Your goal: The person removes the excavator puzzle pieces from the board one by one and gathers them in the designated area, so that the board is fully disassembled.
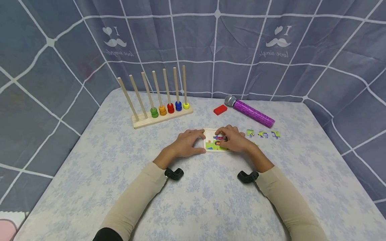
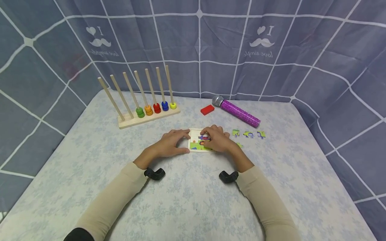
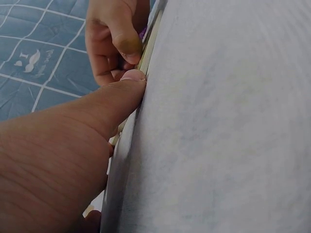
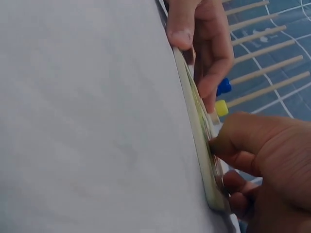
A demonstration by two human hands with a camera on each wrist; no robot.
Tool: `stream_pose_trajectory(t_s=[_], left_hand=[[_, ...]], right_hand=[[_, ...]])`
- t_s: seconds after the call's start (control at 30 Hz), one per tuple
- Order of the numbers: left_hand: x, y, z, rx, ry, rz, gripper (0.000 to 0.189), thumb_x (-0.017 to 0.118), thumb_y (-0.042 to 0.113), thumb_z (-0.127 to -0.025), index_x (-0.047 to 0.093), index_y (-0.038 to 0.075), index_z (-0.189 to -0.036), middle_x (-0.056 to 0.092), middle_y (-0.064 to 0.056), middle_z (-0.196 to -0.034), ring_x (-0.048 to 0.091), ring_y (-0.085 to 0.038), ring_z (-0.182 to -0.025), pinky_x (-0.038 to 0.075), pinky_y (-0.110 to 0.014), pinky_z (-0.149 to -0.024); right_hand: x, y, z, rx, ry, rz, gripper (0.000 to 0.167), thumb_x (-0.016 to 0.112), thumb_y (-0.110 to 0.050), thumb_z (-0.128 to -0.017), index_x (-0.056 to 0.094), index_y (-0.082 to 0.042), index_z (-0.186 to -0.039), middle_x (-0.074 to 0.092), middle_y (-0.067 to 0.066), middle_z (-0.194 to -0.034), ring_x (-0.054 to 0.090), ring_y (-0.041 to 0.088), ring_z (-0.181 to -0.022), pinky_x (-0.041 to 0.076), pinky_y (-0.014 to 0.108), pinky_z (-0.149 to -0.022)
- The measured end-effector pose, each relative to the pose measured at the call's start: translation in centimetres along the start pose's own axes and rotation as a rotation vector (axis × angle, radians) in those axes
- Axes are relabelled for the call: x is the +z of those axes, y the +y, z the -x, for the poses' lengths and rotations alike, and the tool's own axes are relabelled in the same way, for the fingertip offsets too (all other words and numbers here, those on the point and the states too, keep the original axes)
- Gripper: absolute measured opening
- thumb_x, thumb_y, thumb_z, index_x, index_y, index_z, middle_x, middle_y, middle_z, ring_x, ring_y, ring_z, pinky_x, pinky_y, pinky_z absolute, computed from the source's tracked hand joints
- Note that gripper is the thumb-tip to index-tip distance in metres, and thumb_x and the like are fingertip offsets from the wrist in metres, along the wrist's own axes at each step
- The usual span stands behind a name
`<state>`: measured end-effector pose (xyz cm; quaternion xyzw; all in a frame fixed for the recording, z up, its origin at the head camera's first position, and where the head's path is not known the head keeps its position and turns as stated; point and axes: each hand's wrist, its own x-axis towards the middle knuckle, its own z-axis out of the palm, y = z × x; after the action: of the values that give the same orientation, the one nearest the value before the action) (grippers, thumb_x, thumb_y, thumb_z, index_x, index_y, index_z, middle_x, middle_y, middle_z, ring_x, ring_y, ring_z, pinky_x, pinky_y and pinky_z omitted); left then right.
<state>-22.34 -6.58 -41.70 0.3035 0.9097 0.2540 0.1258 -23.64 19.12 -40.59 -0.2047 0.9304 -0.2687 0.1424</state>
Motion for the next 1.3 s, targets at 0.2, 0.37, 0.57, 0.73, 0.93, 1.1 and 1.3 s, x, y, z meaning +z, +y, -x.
stream_pose_trajectory(t_s=[0.2, 0.37, 0.57, 0.73, 0.93, 1.1, 1.3], left_hand=[[0.1, 0.0, 0.0, -0.001, 0.002, 0.000, 0.053, 0.070, 0.046, -0.095, 0.054, 0.019, -0.139, 0.032, -0.002, -0.163, 0.032, -0.030, -0.144, 0.027, -0.057, -0.109], [0.1, 0.0, 0.0, -0.001, 0.002, -0.001, 0.053, 0.070, 0.045, -0.095, 0.054, 0.020, -0.139, 0.033, -0.002, -0.162, 0.032, -0.030, -0.144, 0.027, -0.056, -0.110], [0.0, 0.1, 0.1, 0.012, 0.006, -0.001, 0.053, 0.071, 0.044, -0.095, 0.055, 0.019, -0.139, 0.034, -0.003, -0.162, 0.032, -0.031, -0.144, 0.027, -0.057, -0.109], [-0.1, 0.2, 0.2, 0.004, 0.003, -0.001, 0.053, 0.070, 0.044, -0.095, 0.054, 0.019, -0.139, 0.033, -0.003, -0.162, 0.031, -0.030, -0.144, 0.027, -0.056, -0.110], [-0.1, 0.0, 0.1, -0.009, -0.002, -0.008, 0.053, 0.069, 0.046, -0.096, 0.055, 0.019, -0.139, 0.032, -0.002, -0.163, 0.030, -0.029, -0.145, 0.026, -0.056, -0.111], [-0.1, 0.0, 0.2, -0.003, -0.002, -0.002, 0.054, 0.069, 0.046, -0.095, 0.054, 0.019, -0.139, 0.031, -0.002, -0.163, 0.030, -0.030, -0.145, 0.026, -0.057, -0.110], [-0.3, 0.2, 0.3, 0.015, 0.004, 0.013, 0.055, 0.070, 0.045, -0.095, 0.054, 0.018, -0.140, 0.032, -0.001, -0.163, 0.029, -0.030, -0.145, 0.026, -0.059, -0.109]], right_hand=[[-0.5, -0.5, -0.8, 0.037, -0.062, -0.030, 0.035, 0.073, -0.021, -0.092, 0.059, -0.010, -0.122, 0.050, 0.012, -0.114, 0.040, 0.032, -0.107, 0.028, 0.058, -0.086], [-0.6, -0.9, -0.7, 0.041, -0.038, -0.040, 0.035, 0.076, -0.017, -0.090, 0.057, -0.009, -0.119, 0.054, 0.011, -0.114, 0.043, 0.031, -0.105, 0.025, 0.058, -0.087], [-0.3, -1.2, -0.1, -0.015, 0.041, 0.000, 0.036, 0.079, -0.012, -0.087, 0.058, -0.009, -0.117, 0.061, 0.005, -0.104, 0.048, 0.029, -0.096, 0.020, 0.057, -0.086], [-0.4, -1.8, 0.5, -0.093, 0.087, 0.181, 0.038, 0.078, -0.015, -0.089, 0.061, -0.008, -0.123, 0.062, 0.006, -0.112, 0.054, 0.030, -0.106, 0.021, 0.063, -0.095], [-0.4, -2.3, 0.9, -0.156, 0.118, 0.312, 0.039, 0.076, -0.013, -0.089, 0.063, -0.007, -0.125, 0.063, 0.009, -0.114, 0.056, 0.026, -0.105, 0.025, 0.065, -0.097], [-0.1, -2.3, 0.9, -0.183, 0.129, 0.361, 0.039, 0.076, -0.014, -0.089, 0.063, -0.007, -0.125, 0.062, 0.010, -0.115, 0.056, 0.027, -0.102, 0.031, 0.059, -0.092], [-0.1, -1.7, 0.7, -0.209, 0.116, 0.273, 0.036, 0.075, -0.010, -0.087, 0.066, -0.005, -0.122, 0.063, 0.011, -0.115, 0.056, 0.031, -0.102, 0.039, 0.054, -0.085]])
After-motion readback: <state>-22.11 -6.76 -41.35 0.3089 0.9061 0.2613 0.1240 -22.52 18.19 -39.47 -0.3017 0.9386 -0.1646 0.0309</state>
